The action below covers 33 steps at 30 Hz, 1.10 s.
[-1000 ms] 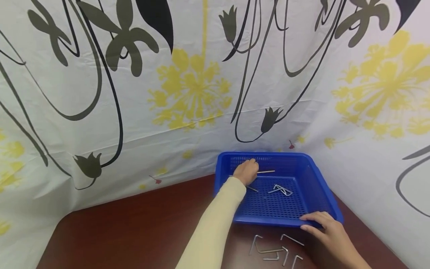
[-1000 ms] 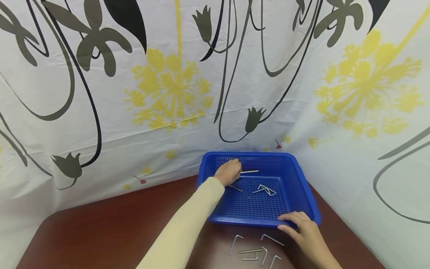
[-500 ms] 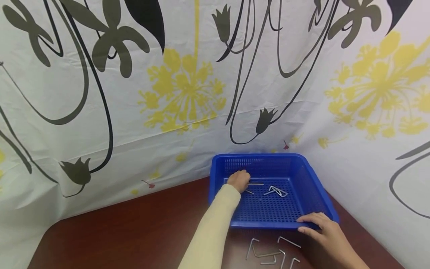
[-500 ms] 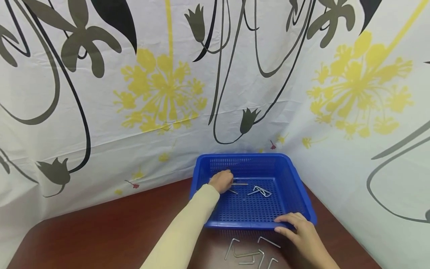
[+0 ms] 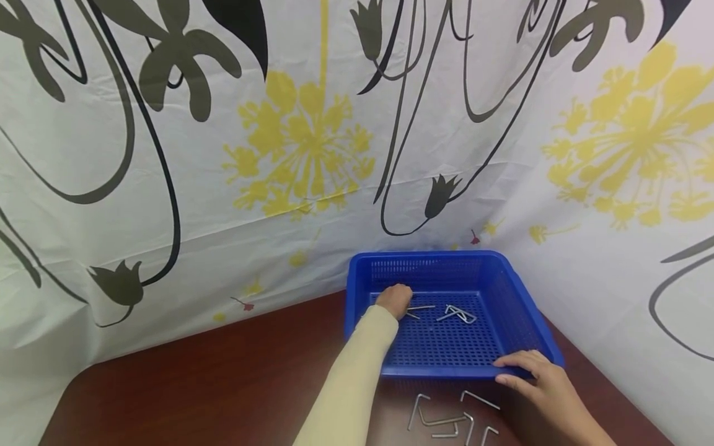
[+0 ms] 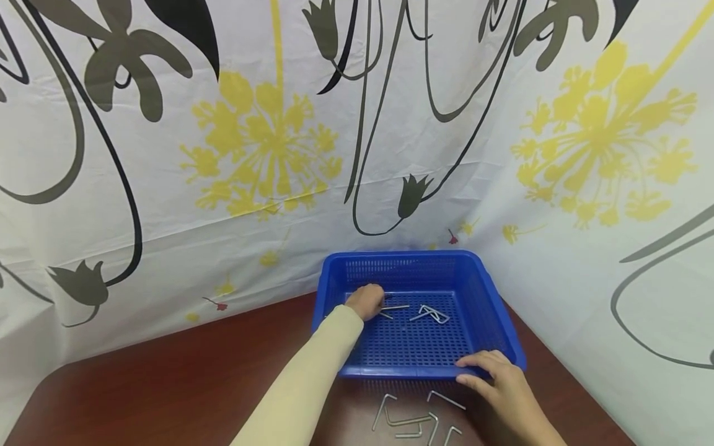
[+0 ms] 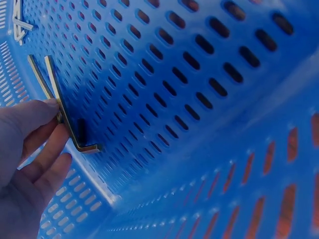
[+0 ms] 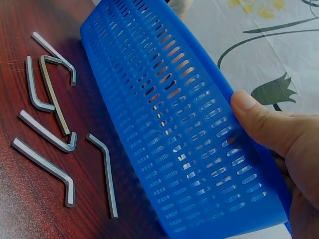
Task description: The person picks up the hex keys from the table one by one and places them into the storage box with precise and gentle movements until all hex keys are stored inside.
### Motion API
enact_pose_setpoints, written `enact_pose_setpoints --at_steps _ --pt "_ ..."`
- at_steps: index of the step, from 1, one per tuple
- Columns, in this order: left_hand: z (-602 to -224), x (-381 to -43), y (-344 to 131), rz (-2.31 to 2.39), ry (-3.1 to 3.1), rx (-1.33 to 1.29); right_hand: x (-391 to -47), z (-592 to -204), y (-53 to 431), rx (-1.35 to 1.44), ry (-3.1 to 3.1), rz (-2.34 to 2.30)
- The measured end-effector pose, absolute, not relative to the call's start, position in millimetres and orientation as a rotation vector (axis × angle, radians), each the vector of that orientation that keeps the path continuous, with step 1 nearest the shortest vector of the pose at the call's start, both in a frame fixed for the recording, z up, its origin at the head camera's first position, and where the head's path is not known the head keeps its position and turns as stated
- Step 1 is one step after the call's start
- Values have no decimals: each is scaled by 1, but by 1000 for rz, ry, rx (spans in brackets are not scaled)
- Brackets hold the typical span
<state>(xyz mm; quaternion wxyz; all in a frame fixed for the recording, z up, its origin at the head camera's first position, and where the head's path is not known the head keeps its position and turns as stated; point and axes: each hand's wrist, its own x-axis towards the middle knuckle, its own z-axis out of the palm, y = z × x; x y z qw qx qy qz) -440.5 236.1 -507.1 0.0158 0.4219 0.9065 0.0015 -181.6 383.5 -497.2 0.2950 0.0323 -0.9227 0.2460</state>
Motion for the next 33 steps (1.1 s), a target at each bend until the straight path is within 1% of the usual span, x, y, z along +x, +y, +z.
enact_pose_setpoints --at_steps 18,27,33 --pt "-496 -436 229 22 2646 1229 -181 -496 383 109 -2419 684" --pt "-482 -426 228 -69 2633 1234 -179 -494 381 95 -2423 692" --pt "-463 -421 229 -53 2660 1252 -177 -493 381 69 -2441 687"
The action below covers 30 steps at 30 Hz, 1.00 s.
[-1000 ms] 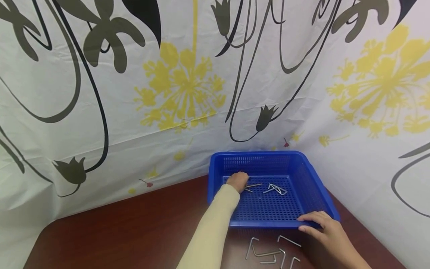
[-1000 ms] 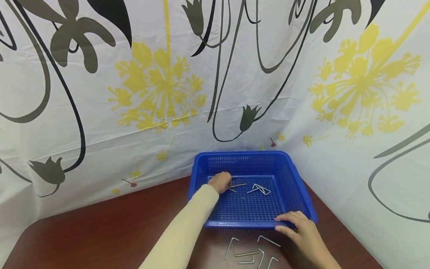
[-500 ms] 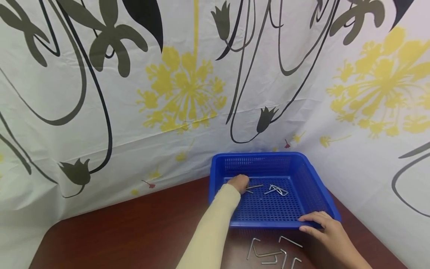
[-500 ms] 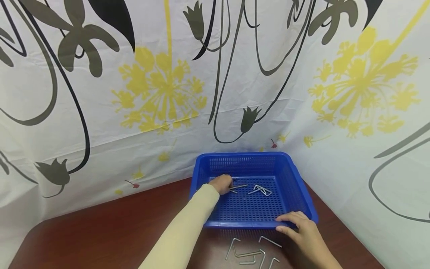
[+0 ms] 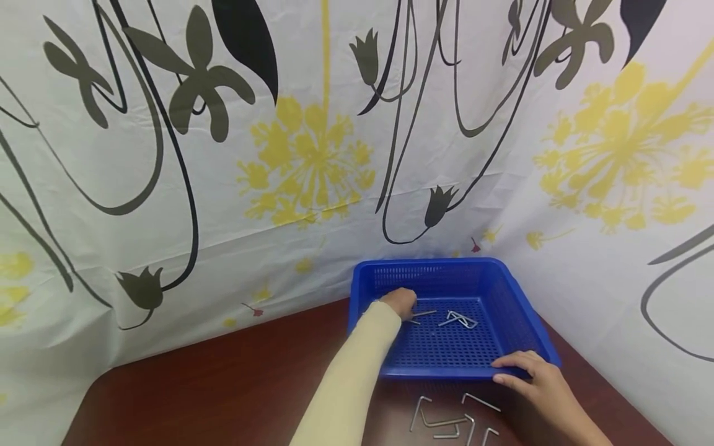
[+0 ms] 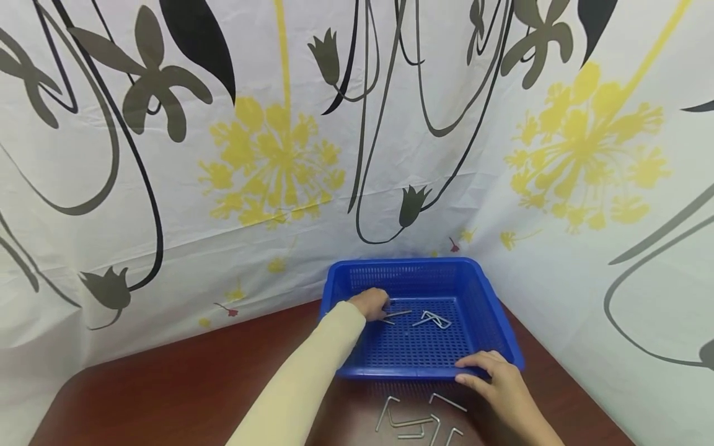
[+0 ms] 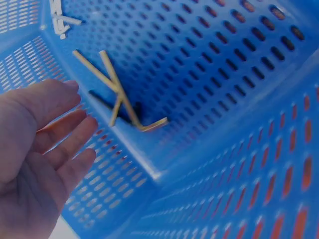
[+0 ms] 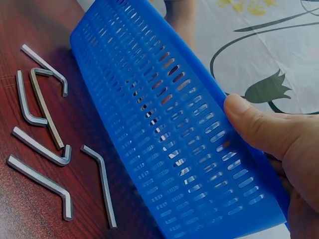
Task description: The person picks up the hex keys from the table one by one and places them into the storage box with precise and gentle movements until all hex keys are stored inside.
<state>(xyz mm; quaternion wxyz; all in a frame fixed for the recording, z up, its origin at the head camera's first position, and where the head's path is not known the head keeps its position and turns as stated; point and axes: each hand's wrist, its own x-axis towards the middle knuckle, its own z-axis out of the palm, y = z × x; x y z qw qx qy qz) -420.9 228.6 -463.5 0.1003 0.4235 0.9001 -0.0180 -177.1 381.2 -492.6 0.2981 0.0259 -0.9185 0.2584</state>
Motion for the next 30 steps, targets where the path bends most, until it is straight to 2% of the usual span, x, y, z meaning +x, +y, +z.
enact_pose_setpoints --at_steps 11,21,30 --pt "-426 -413 206 -16 2694 1235 -177 -492 381 -65 -2623 684" --pt "-392 -398 167 -89 2746 1316 -184 -456 390 118 -2893 711" --pt "-389 -376 127 -12 2824 1508 -186 -428 359 251 -2686 594"
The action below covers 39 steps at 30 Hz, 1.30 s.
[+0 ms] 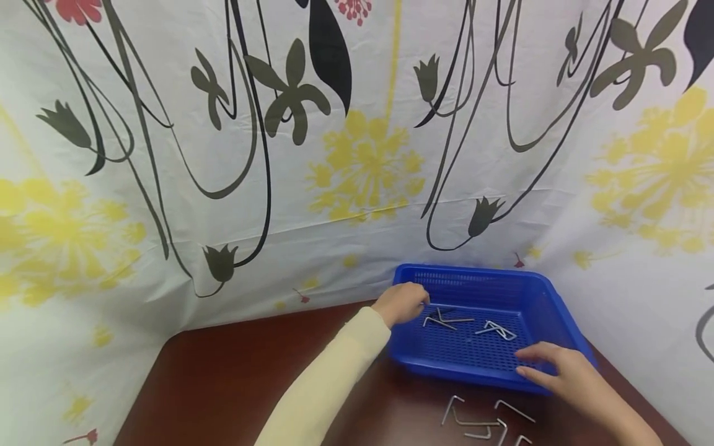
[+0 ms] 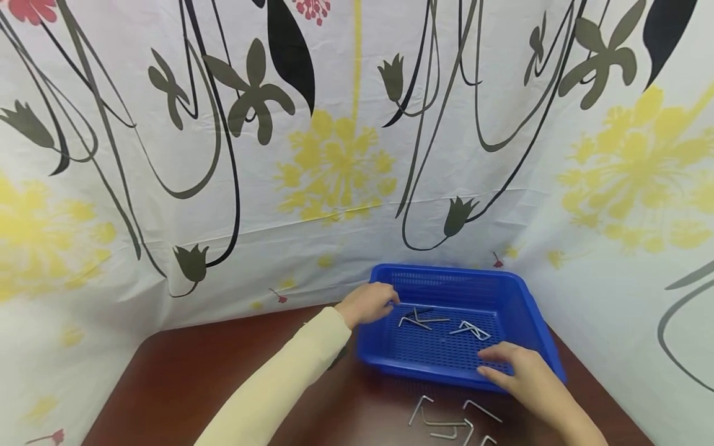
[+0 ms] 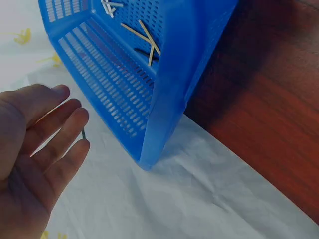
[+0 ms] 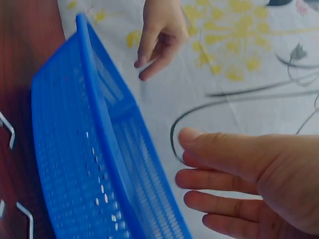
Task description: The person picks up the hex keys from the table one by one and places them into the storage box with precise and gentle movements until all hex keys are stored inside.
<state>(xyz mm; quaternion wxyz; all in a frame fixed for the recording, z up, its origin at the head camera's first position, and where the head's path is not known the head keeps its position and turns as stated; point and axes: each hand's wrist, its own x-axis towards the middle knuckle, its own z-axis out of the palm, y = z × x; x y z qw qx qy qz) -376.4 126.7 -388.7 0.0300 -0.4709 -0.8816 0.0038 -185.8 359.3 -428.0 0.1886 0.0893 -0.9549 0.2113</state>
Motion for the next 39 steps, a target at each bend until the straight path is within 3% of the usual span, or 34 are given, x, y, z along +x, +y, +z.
enact_pose_setpoints --at_steps 20,33,39 --pt "-428 -308 71 -135 -2448 -1288 -151 -427 292 380 -2419 553" --pt "-448 -299 59 -249 -2459 -1250 -155 -482 286 357 -2401 626" --pt "-456 -297 58 -330 -2468 -1216 -161 -519 286 485 -2349 714"
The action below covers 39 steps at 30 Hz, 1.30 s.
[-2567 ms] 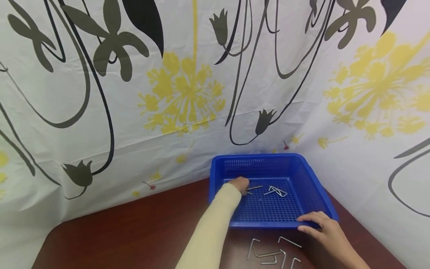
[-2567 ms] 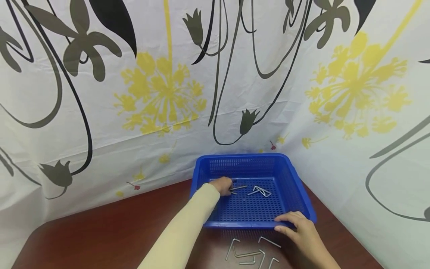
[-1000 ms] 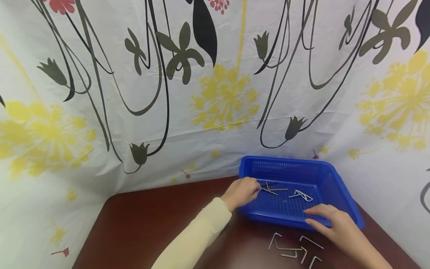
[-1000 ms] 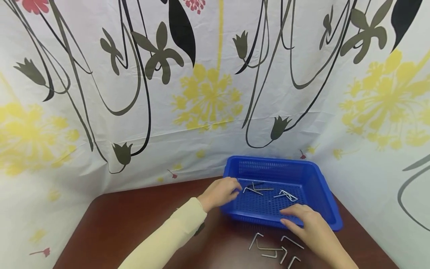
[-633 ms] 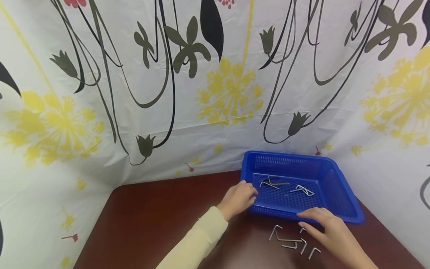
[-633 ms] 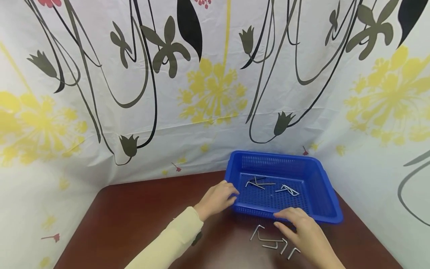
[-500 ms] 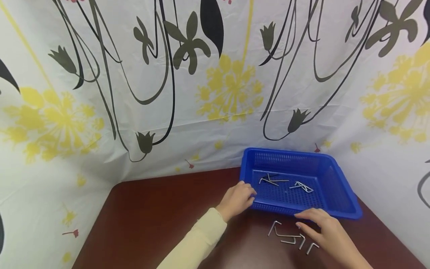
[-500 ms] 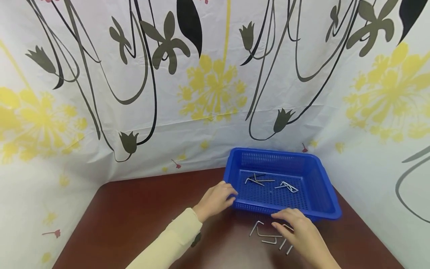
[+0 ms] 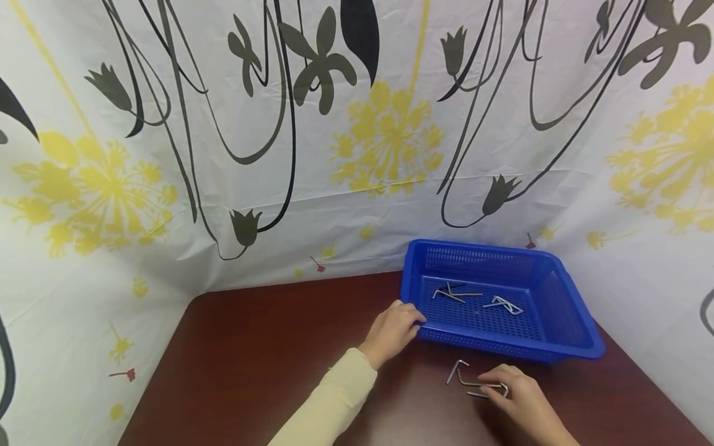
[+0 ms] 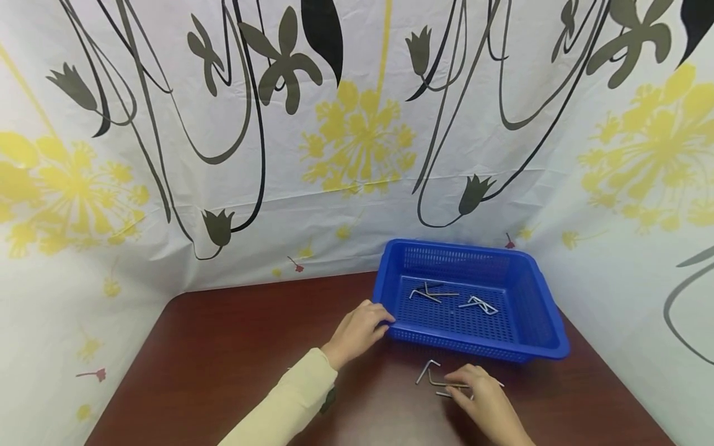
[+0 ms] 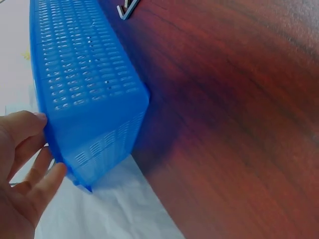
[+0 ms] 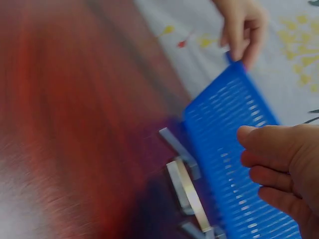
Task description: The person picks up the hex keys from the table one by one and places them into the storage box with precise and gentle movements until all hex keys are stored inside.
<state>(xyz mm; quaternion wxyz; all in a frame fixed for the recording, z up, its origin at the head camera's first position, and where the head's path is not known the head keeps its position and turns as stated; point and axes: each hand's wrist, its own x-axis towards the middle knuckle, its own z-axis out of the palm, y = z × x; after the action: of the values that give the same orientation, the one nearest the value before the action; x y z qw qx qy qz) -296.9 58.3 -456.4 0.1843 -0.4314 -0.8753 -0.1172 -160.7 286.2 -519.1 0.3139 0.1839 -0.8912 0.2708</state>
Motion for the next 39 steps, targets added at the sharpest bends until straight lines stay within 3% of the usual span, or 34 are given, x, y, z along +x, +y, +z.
enact_pose_setpoints --at_steps 10,39 --pt "-470 -300 56 -568 -2396 -1169 -171 -559 297 662 -2411 525" --pt "-477 -300 56 -638 -2349 -1146 -177 -556 298 774 -2376 447"
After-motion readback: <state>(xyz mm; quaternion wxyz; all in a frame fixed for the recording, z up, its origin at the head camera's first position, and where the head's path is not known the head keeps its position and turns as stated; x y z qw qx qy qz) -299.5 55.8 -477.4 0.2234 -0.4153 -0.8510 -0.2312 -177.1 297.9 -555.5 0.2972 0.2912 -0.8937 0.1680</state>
